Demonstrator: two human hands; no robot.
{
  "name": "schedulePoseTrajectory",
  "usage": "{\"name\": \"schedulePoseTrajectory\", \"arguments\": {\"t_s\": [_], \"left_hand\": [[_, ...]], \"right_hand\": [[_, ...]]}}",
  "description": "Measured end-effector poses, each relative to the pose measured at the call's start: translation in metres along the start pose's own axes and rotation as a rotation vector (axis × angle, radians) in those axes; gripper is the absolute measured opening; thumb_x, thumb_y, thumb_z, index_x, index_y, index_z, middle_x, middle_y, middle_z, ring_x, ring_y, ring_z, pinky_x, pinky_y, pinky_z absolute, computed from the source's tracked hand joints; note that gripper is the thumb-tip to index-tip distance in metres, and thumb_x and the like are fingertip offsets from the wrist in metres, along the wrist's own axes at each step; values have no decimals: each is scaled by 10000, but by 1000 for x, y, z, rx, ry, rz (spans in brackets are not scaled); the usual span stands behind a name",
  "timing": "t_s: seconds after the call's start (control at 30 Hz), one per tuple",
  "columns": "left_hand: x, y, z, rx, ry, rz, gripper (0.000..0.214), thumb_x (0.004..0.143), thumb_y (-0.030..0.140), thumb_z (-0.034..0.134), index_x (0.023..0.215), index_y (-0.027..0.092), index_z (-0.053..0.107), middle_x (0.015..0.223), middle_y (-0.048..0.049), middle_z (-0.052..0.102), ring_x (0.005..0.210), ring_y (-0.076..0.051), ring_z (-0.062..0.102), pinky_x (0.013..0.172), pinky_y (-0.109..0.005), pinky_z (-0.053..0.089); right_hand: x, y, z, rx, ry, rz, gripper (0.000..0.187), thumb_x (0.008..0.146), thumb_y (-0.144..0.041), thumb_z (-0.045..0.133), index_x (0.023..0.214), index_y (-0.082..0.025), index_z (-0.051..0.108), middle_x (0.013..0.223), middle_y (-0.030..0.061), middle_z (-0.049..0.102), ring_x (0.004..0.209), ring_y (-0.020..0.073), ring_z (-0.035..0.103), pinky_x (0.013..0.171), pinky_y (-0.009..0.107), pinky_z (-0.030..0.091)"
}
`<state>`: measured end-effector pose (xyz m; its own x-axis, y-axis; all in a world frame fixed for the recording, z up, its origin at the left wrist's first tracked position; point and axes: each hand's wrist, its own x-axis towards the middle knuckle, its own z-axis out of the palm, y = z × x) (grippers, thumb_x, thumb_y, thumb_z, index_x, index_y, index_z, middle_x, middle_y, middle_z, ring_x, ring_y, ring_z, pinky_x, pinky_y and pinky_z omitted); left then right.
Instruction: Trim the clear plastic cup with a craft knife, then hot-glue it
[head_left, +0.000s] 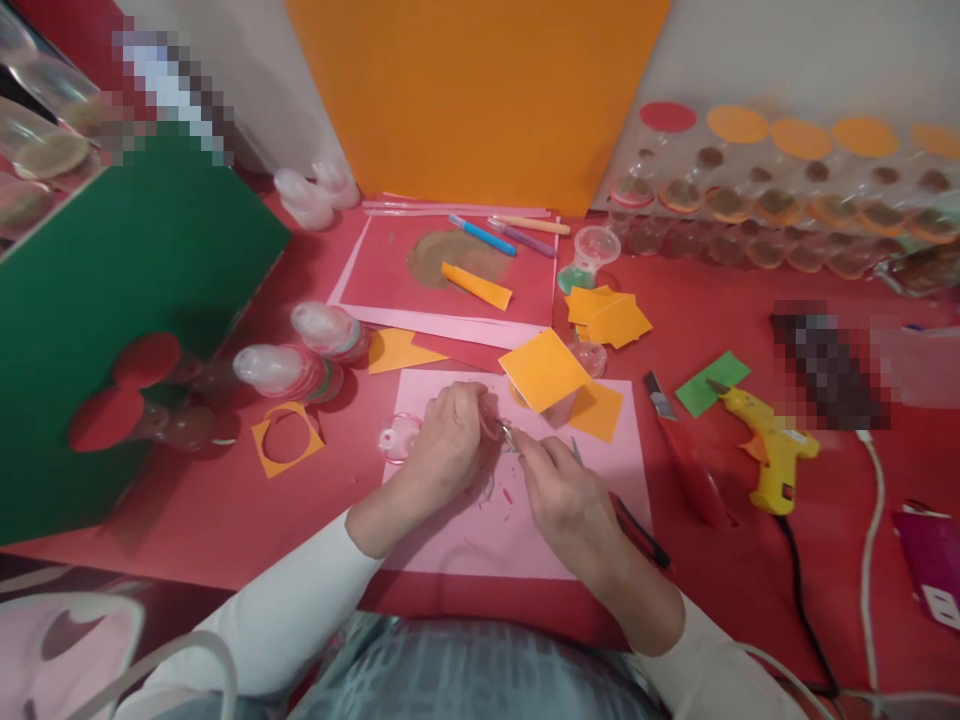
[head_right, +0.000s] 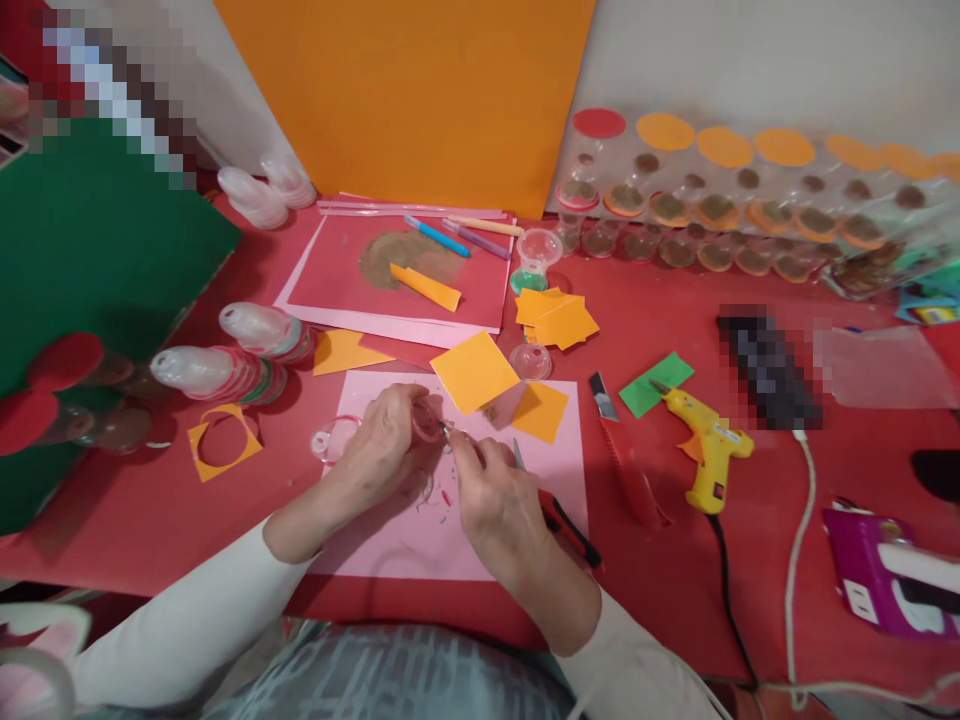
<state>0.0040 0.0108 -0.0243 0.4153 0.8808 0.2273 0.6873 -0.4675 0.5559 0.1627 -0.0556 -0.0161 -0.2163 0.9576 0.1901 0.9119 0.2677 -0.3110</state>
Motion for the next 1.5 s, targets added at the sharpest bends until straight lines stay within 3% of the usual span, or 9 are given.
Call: {"name": "schedulePoseTrajectory", "arguments": {"t_s": [0.23, 0.5, 1.03, 1.23, 1.5], "left_hand": [[0, -1, 3, 13, 29, -27, 277, 786, 176, 567, 1036, 170, 448, 903, -95, 629, 829, -253, 610, 710, -395, 477], [-1, -1, 3, 15, 33, -17, 248, 821, 200, 540, 1043, 158, 436, 903, -103, 647, 789, -246, 612, 693, -390, 489], [1, -2, 3, -14, 15, -24, 209, 781, 162, 552, 970, 175, 461, 863, -82, 640, 773, -236, 606, 681, -377, 476], [-1, -4, -3, -70, -3, -34, 314, 818, 234, 597, 1077, 162, 435, 933, -100, 665, 821, -236, 637, 735, -394, 503], [-4, -5, -8, -137, -19, -52, 443, 837, 321, 636, 1188, 176, 408, 1022, -105, 666, 944, -241, 635, 813, -409, 507]], "right_hand": [[0, 3, -2, 122, -45, 88, 371, 922, -144, 434, 1236, -192, 626, 875, 68, 698, 763, 191, 693, 584, 240, 541], [-5, 3, -4, 155, -37, 82, 394, 920, -125, 408, 1244, -206, 617, 919, 61, 707, 805, 187, 698, 652, 246, 549], [1, 3, -2, 172, -83, 139, 374, 935, -179, 409, 1245, -201, 619, 936, 75, 706, 810, 200, 696, 638, 256, 558], [0, 7, -3, 330, -66, 142, 368, 964, -198, 375, 1250, -212, 605, 1031, 82, 707, 959, 199, 668, 858, 304, 541], [-3, 8, -4, 356, -23, 110, 369, 949, -167, 377, 1230, -206, 613, 1019, 80, 710, 921, 192, 681, 837, 305, 550]]}}
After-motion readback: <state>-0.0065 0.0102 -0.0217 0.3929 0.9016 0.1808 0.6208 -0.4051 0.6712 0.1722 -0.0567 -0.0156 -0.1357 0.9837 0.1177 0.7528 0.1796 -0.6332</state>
